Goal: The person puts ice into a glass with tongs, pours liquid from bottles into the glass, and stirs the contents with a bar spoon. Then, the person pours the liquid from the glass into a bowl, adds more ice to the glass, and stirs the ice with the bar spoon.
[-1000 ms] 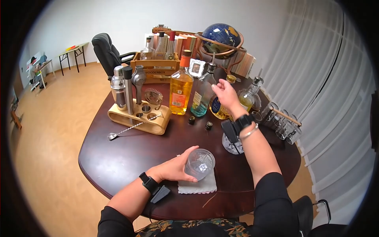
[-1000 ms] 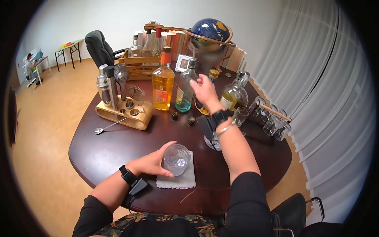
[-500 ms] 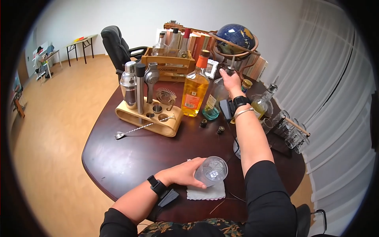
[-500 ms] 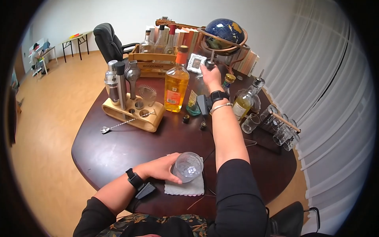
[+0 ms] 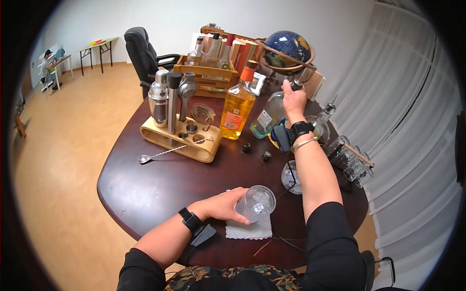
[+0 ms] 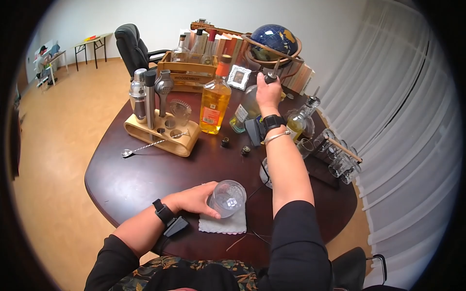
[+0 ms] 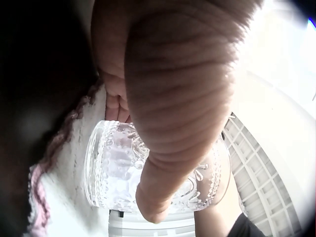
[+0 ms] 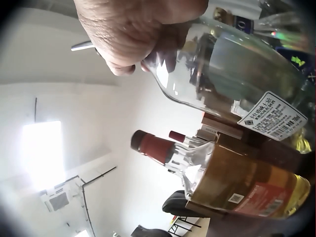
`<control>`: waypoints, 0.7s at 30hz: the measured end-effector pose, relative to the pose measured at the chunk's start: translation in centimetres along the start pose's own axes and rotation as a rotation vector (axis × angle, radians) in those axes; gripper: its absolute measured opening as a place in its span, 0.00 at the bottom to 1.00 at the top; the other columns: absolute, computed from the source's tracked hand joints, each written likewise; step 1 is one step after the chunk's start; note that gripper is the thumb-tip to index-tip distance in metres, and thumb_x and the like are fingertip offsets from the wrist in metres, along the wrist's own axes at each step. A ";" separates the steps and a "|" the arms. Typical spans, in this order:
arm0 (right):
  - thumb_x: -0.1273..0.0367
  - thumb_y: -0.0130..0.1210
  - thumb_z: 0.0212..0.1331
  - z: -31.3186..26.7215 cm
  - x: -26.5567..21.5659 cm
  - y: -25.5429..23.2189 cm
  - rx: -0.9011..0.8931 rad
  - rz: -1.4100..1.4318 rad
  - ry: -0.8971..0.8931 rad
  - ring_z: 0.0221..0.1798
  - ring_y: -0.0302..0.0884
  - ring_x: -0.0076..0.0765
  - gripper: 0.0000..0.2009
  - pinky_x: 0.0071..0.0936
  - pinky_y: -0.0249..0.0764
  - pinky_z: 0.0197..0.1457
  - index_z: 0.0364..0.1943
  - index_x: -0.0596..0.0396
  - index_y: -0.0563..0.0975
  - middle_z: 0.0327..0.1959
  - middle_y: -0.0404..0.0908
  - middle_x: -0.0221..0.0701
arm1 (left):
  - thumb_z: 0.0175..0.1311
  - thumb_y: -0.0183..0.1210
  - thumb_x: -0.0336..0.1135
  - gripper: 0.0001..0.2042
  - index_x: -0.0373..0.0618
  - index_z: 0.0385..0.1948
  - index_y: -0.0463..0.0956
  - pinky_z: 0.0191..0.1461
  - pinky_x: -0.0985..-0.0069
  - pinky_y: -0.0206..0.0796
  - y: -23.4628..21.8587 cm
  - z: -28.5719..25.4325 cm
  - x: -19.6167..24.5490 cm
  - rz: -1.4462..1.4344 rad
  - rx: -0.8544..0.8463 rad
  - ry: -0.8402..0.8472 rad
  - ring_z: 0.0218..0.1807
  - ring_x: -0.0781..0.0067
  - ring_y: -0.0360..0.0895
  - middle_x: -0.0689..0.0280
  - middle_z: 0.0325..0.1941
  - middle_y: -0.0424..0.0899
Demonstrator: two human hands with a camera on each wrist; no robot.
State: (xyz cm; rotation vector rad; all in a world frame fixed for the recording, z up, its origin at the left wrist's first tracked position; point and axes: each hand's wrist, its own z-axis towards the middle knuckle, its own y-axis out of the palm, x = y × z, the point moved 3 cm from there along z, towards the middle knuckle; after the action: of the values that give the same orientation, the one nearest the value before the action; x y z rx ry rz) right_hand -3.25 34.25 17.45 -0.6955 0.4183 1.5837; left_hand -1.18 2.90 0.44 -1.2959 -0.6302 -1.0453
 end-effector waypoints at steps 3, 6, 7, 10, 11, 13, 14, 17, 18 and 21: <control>0.61 0.61 0.56 0.1 -2.9 -2.2 -0.076 0.079 -0.035 0.33 0.82 0.38 0.14 0.32 0.75 0.42 0.31 0.60 0.76 0.29 0.84 0.38 | 0.44 0.72 0.44 0.40 0.44 0.62 0.63 0.68 0.64 0.55 0.1 0.1 -0.1 -0.006 0.000 0.012 0.64 0.53 0.64 0.54 0.59 0.70; 0.64 0.59 0.60 -1.1 -7.0 -5.0 -0.166 0.137 -0.075 0.31 0.82 0.29 0.14 0.26 0.75 0.36 0.37 0.62 0.71 0.29 0.83 0.35 | 0.44 0.73 0.45 0.40 0.44 0.62 0.64 0.68 0.64 0.56 0.2 -0.1 -0.3 -0.035 0.015 0.001 0.64 0.54 0.64 0.54 0.58 0.71; 0.65 0.59 0.60 -1.8 -8.5 -6.1 -0.182 0.160 -0.073 0.31 0.82 0.28 0.14 0.25 0.75 0.35 0.39 0.62 0.70 0.29 0.82 0.34 | 0.44 0.73 0.45 0.40 0.44 0.62 0.64 0.68 0.64 0.56 0.3 0.0 -0.7 -0.050 0.020 0.002 0.64 0.54 0.64 0.54 0.58 0.71; 0.67 0.56 0.62 -3.3 -11.2 -9.5 -0.253 0.140 -0.052 0.30 0.81 0.26 0.19 0.23 0.74 0.31 0.49 0.60 0.62 0.31 0.79 0.32 | 0.44 0.73 0.46 0.40 0.44 0.61 0.64 0.67 0.65 0.56 0.4 0.1 -0.8 -0.067 0.031 0.029 0.63 0.56 0.65 0.55 0.58 0.71; 0.67 0.56 0.62 -3.7 -11.4 -10.4 -0.268 0.172 -0.037 0.29 0.81 0.26 0.19 0.23 0.74 0.31 0.50 0.60 0.61 0.32 0.78 0.32 | 0.44 0.73 0.46 0.40 0.43 0.61 0.65 0.67 0.66 0.57 0.4 0.0 -0.9 -0.072 0.034 0.038 0.63 0.57 0.65 0.55 0.58 0.71; 0.68 0.55 0.63 -5.0 -12.5 -12.2 -0.306 0.221 0.006 0.28 0.79 0.25 0.23 0.23 0.75 0.32 0.56 0.59 0.57 0.32 0.77 0.31 | 0.44 0.74 0.46 0.40 0.43 0.61 0.65 0.67 0.66 0.57 0.6 0.1 -1.4 -0.075 0.031 0.043 0.63 0.58 0.66 0.56 0.57 0.71; 0.69 0.55 0.63 -5.7 -13.4 -13.2 -0.322 0.186 -0.019 0.28 0.79 0.25 0.24 0.23 0.75 0.32 0.57 0.59 0.56 0.32 0.76 0.31 | 0.44 0.74 0.46 0.40 0.43 0.61 0.65 0.67 0.67 0.57 0.7 0.2 -1.7 -0.080 0.027 0.044 0.63 0.58 0.66 0.56 0.57 0.71; 0.71 0.54 0.63 -7.4 -15.1 -15.8 -0.380 0.113 -0.076 0.29 0.78 0.24 0.29 0.23 0.76 0.34 0.63 0.59 0.52 0.32 0.74 0.30 | 0.43 0.75 0.43 0.40 0.41 0.61 0.65 0.68 0.67 0.56 0.6 0.2 -0.9 -0.123 0.035 0.044 0.63 0.60 0.66 0.57 0.58 0.71; 0.71 0.54 0.63 -8.0 -15.4 -16.5 -0.401 0.093 -0.085 0.29 0.78 0.24 0.29 0.23 0.76 0.34 0.63 0.59 0.51 0.32 0.74 0.29 | 0.43 0.75 0.43 0.40 0.41 0.61 0.65 0.68 0.67 0.56 0.5 0.1 -0.7 -0.108 0.033 0.044 0.64 0.60 0.65 0.57 0.59 0.71; 0.72 0.52 0.63 -9.9 -15.7 -18.4 -0.465 0.038 -0.072 0.29 0.77 0.23 0.31 0.24 0.76 0.37 0.66 0.55 0.50 0.30 0.72 0.28 | 0.43 0.75 0.43 0.43 0.38 0.62 0.63 0.70 0.68 0.54 0.4 0.0 -0.5 -0.086 0.027 -0.002 0.66 0.60 0.64 0.56 0.61 0.69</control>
State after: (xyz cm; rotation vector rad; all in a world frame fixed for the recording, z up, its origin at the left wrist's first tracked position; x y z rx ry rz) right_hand 17.02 18.61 22.63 -0.9820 0.0039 1.7551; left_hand -1.02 3.02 -0.13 -1.2559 -0.7039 -1.1020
